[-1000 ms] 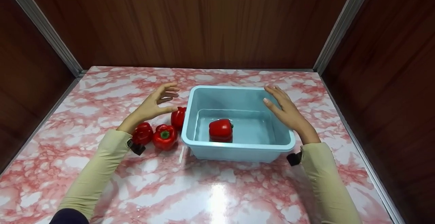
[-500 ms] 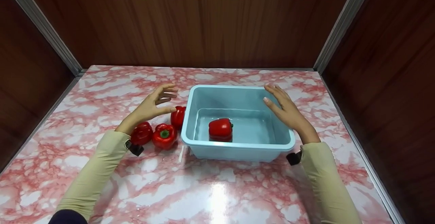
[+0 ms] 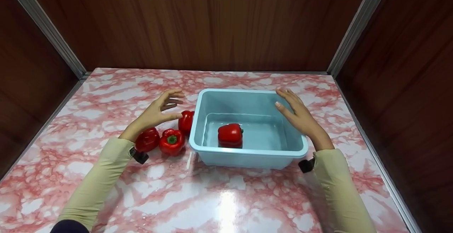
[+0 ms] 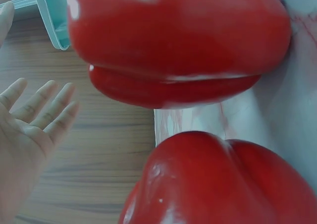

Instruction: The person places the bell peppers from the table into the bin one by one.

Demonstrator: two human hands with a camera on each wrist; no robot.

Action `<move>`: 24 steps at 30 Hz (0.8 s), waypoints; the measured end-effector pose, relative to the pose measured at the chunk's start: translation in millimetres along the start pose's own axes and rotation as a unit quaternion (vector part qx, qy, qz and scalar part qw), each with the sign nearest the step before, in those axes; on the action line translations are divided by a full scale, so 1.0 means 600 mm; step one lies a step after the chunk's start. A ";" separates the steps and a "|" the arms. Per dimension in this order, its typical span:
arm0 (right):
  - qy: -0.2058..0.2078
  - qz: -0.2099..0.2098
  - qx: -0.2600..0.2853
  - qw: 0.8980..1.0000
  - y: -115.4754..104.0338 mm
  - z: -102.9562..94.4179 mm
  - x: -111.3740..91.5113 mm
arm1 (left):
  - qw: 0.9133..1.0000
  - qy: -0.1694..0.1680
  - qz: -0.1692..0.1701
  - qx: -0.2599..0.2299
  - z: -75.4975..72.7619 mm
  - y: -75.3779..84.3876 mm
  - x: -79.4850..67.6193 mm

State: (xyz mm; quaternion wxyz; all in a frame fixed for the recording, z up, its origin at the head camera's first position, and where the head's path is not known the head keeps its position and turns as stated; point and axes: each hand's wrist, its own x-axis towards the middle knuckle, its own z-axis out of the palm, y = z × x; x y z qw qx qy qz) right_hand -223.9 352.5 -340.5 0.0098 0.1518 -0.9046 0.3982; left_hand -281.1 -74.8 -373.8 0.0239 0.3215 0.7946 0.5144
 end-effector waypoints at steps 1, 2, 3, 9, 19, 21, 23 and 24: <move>0.000 0.000 0.001 1.000 0.001 0.000 0.000 | 1.000 0.001 0.001 0.001 0.000 0.000 0.000; 0.000 0.001 0.002 1.000 0.002 -0.001 0.000 | 1.000 0.001 0.003 0.001 0.000 0.000 0.000; 0.001 0.002 0.001 1.000 0.005 -0.001 0.001 | 1.000 0.002 0.003 0.000 -0.001 0.000 0.000; 0.004 0.001 -0.005 1.000 0.047 -0.002 0.015 | 1.000 0.005 0.000 0.001 0.000 -0.002 -0.002; 0.007 -0.009 -0.006 1.000 0.068 -0.001 0.021 | 1.000 0.006 -0.011 -0.002 0.001 -0.008 -0.006; 0.006 -0.012 -0.001 1.000 0.056 -0.002 0.017 | 1.000 0.005 -0.016 0.000 0.000 -0.006 -0.007; 0.004 -0.016 0.005 1.000 0.041 -0.002 0.013 | 1.000 0.003 -0.021 0.002 -0.001 -0.007 -0.008; 0.003 -0.019 0.008 1.000 0.033 -0.001 0.011 | 1.000 0.002 -0.023 0.003 -0.001 -0.006 -0.009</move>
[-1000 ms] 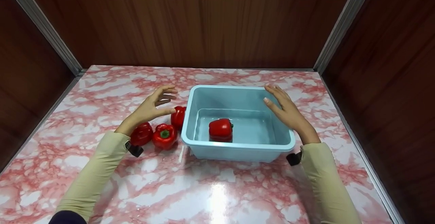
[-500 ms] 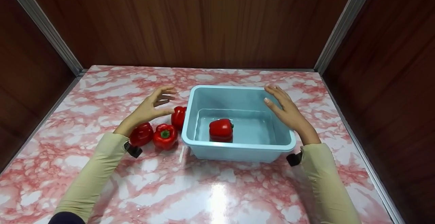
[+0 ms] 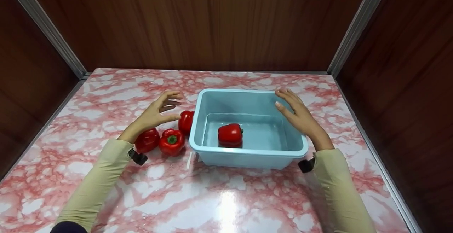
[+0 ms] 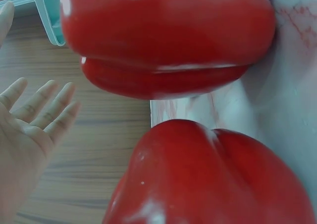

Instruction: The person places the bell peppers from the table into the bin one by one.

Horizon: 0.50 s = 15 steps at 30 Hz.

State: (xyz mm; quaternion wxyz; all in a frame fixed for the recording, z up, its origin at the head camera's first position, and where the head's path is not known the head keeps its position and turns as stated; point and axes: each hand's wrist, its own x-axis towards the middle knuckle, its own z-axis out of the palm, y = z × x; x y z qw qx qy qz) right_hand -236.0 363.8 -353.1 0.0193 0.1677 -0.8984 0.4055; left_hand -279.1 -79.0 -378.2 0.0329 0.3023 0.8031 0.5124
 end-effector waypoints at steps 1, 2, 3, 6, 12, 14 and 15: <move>0.000 -0.002 0.002 1.000 -0.007 0.000 -0.002 | 1.000 -0.001 -0.001 0.001 0.000 0.000 0.000; 0.000 -0.003 0.003 1.000 -0.013 0.001 -0.003 | 1.000 -0.001 -0.002 0.002 -0.001 -0.001 -0.001; 0.000 -0.004 0.003 1.000 -0.018 0.001 -0.004 | 1.000 0.000 -0.001 0.002 -0.001 -0.001 -0.001; 0.000 -0.002 -0.001 1.000 -0.025 0.002 -0.006 | 1.000 0.000 0.003 0.001 -0.003 -0.003 -0.002; 0.001 0.001 -0.001 1.000 -0.022 0.002 -0.007 | 1.000 -0.004 0.000 0.005 -0.004 -0.006 -0.005; 0.002 0.000 -0.003 1.000 -0.023 0.002 -0.007 | 1.000 -0.002 -0.002 0.008 -0.004 -0.015 -0.004; 0.002 -0.001 -0.004 1.000 -0.023 0.002 -0.007 | 1.000 0.000 -0.002 0.010 -0.003 -0.024 -0.002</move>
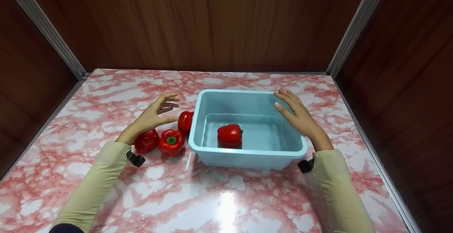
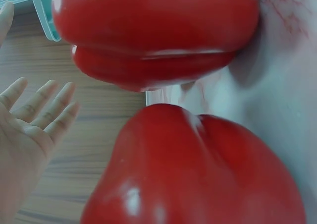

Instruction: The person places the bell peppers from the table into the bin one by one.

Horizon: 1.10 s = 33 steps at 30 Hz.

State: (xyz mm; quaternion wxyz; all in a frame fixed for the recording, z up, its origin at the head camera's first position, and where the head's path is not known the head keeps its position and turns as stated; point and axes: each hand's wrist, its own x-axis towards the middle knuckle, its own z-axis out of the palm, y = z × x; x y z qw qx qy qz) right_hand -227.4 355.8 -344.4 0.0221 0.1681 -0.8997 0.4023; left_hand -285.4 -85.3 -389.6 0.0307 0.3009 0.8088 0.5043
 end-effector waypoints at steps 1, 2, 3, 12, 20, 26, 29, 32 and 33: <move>0.000 0.000 -0.001 1.000 0.001 0.000 0.000 | 1.000 0.002 -0.001 0.002 0.001 -0.009 0.002; 0.000 -0.001 -0.001 1.000 0.004 0.000 0.001 | 1.000 0.005 -0.001 0.005 0.002 -0.018 0.004; 0.000 -0.001 -0.002 1.000 0.010 0.000 0.003 | 1.000 0.007 -0.001 0.008 0.003 -0.027 0.005; 0.006 -0.016 -0.011 1.000 0.068 -0.001 0.018 | 1.000 0.014 -0.010 0.016 0.001 -0.044 0.004; 0.005 -0.017 -0.010 1.000 0.068 0.000 0.015 | 1.000 0.018 0.001 0.006 0.000 -0.047 -0.002; 0.003 -0.006 -0.004 1.000 0.041 0.001 0.010 | 1.000 0.016 0.003 0.005 -0.003 -0.050 -0.005; 0.002 -0.006 -0.002 1.000 0.016 0.001 0.004 | 1.000 0.018 0.005 0.005 -0.004 -0.051 -0.008; 0.002 -0.006 -0.003 1.000 0.002 0.001 0.001 | 1.000 0.022 0.004 0.008 -0.005 -0.048 -0.012; 0.001 -0.006 -0.003 1.000 0.002 0.001 0.001 | 1.000 0.024 0.003 0.007 -0.005 -0.046 -0.013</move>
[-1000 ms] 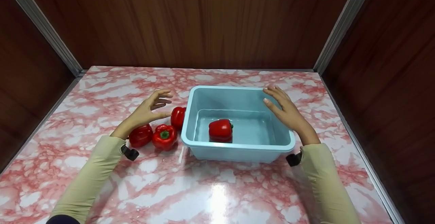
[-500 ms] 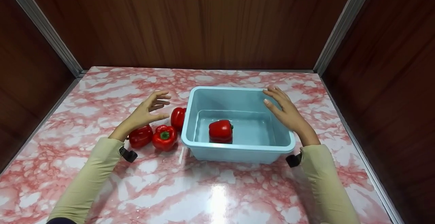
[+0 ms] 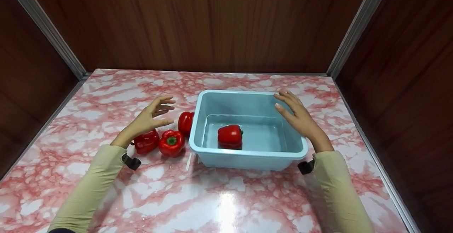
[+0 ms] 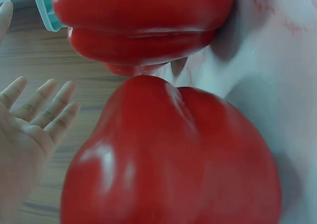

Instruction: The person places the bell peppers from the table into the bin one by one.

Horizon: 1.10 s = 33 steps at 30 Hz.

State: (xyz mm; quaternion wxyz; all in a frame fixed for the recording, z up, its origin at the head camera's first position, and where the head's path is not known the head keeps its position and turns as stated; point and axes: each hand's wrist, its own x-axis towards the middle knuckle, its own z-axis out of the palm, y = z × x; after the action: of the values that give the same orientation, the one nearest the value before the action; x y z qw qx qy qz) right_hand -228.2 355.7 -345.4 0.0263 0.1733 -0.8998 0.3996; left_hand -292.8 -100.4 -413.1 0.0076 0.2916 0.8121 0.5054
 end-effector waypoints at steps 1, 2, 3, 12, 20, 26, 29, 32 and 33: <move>0.001 0.000 0.000 1.000 0.002 0.000 0.001 | 1.000 0.001 0.000 -0.001 -0.001 0.003 -0.001; 0.001 0.001 0.001 1.000 0.006 0.000 0.002 | 1.000 0.001 0.002 -0.004 -0.002 0.008 -0.004; 0.002 0.002 0.001 1.000 0.013 -0.001 0.003 | 1.000 0.000 0.004 -0.006 -0.003 0.014 -0.006; 0.006 -0.004 -0.005 1.000 0.066 -0.001 0.014 | 1.000 0.001 0.003 0.006 -0.006 -0.005 -0.010; 0.007 -0.018 -0.008 1.000 0.069 -0.004 0.016 | 1.000 0.011 0.004 0.007 -0.008 -0.003 -0.016; 0.007 -0.007 -0.006 1.000 0.070 -0.003 0.016 | 1.000 -0.003 -0.001 -0.001 -0.015 0.037 -0.033; 0.008 -0.004 -0.003 1.000 0.071 -0.002 0.016 | 1.000 -0.005 -0.009 0.001 -0.017 0.040 -0.037; 0.008 -0.002 -0.003 1.000 0.070 -0.001 0.016 | 1.000 0.001 -0.015 0.000 -0.014 0.013 -0.032; 0.009 -0.002 -0.002 1.000 0.069 -0.001 0.015 | 1.000 0.003 -0.018 0.001 -0.013 0.003 -0.031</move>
State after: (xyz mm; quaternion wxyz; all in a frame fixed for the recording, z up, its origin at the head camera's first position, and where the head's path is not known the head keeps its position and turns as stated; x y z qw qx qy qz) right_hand -250.5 378.9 -372.6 0.0353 0.1713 -0.9001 0.3989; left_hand -279.2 -115.2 -412.9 0.0138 0.2754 0.8178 0.5052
